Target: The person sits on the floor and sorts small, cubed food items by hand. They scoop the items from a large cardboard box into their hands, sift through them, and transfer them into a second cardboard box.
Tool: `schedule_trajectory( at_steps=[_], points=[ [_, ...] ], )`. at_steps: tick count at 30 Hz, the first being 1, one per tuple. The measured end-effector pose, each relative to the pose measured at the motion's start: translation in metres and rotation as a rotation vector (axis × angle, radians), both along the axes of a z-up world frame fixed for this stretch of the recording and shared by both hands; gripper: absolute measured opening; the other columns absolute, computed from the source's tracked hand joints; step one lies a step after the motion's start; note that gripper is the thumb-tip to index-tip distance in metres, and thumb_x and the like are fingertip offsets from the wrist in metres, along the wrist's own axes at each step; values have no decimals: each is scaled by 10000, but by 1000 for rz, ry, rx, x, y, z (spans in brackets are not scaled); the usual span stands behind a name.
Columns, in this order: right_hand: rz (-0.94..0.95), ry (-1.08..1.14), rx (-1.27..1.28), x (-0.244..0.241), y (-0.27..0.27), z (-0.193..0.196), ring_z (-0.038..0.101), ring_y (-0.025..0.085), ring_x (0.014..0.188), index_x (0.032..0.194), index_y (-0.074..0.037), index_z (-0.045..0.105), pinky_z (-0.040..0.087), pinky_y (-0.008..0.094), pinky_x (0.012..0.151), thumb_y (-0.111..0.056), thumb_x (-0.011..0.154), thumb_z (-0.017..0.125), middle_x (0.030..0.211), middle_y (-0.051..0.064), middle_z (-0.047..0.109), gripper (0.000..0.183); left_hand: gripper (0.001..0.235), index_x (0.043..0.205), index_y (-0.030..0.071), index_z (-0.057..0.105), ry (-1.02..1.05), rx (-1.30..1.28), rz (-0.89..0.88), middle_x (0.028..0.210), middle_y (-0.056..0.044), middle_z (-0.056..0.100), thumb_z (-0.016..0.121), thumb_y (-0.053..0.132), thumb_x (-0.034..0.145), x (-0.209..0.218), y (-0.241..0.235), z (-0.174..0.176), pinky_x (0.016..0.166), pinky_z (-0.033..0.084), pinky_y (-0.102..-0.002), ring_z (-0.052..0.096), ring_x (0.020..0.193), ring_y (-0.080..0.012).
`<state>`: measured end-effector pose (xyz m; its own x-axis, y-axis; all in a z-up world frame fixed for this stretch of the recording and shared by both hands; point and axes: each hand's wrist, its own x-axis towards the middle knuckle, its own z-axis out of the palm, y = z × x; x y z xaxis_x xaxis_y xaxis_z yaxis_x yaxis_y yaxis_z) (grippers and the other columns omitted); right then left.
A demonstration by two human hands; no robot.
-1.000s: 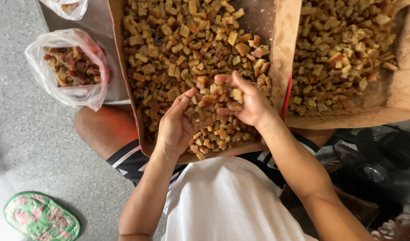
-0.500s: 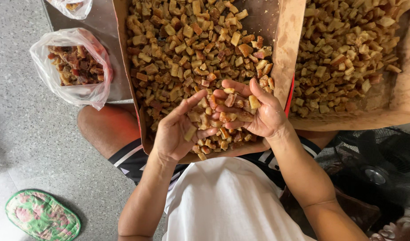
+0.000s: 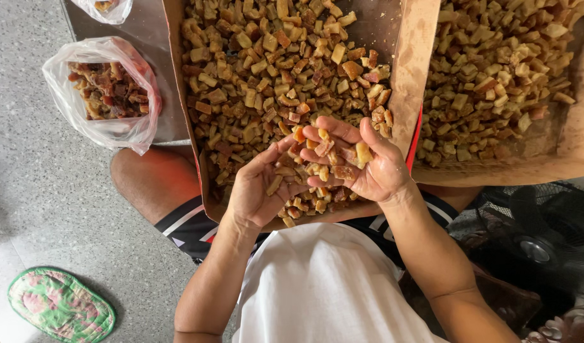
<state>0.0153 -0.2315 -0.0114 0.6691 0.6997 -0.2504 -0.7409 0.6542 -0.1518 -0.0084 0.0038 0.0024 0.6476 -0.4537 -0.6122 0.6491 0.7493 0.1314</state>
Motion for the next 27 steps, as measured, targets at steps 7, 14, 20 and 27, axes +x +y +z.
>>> schedule_trajectory(
  at_steps=[7, 14, 20, 27],
  points=[
    [-58, 73, -15, 0, 0, -13, 545, 388, 1399, 1541, -54, 497, 507, 621, 1111, -474, 1156, 381, 1538, 188, 542, 581, 404, 1346, -36, 612, -183, 136, 181, 1336, -201, 640, 435, 235, 1104, -12, 0, -13, 1063, 507, -487, 638, 1197, -310],
    [-49, 177, 107, -27, 37, -52, 718, 228, 1046, 1394, -18, 640, 628, 424, 909, -370, 1147, 486, 1164, 125, 727, 457, 233, 1177, -11, 698, -901, 1040, 231, 1132, -106, 681, 526, 138, 1128, -24, -46, 12, 1115, 466, -422, 634, 1144, -232],
    [-120, 203, 201, -24, 31, -51, 710, 191, 937, 1205, -19, 688, 655, 408, 912, -310, 1214, 523, 1023, 93, 705, 334, 228, 1178, 2, 685, -1080, 1122, 228, 1150, -122, 697, 517, 155, 1158, -24, -47, 25, 1287, 352, -441, 641, 1271, -275],
    [-460, -32, -30, 24, -92, 6, 749, 308, 1029, 1095, -28, 685, 675, 409, 805, -246, 1109, 626, 1068, 189, 732, 227, 288, 1220, 16, 711, -602, 1190, -142, 1149, -168, 680, 647, 241, 1052, -15, 0, 11, 867, 556, -398, 665, 988, -273]
  ],
)
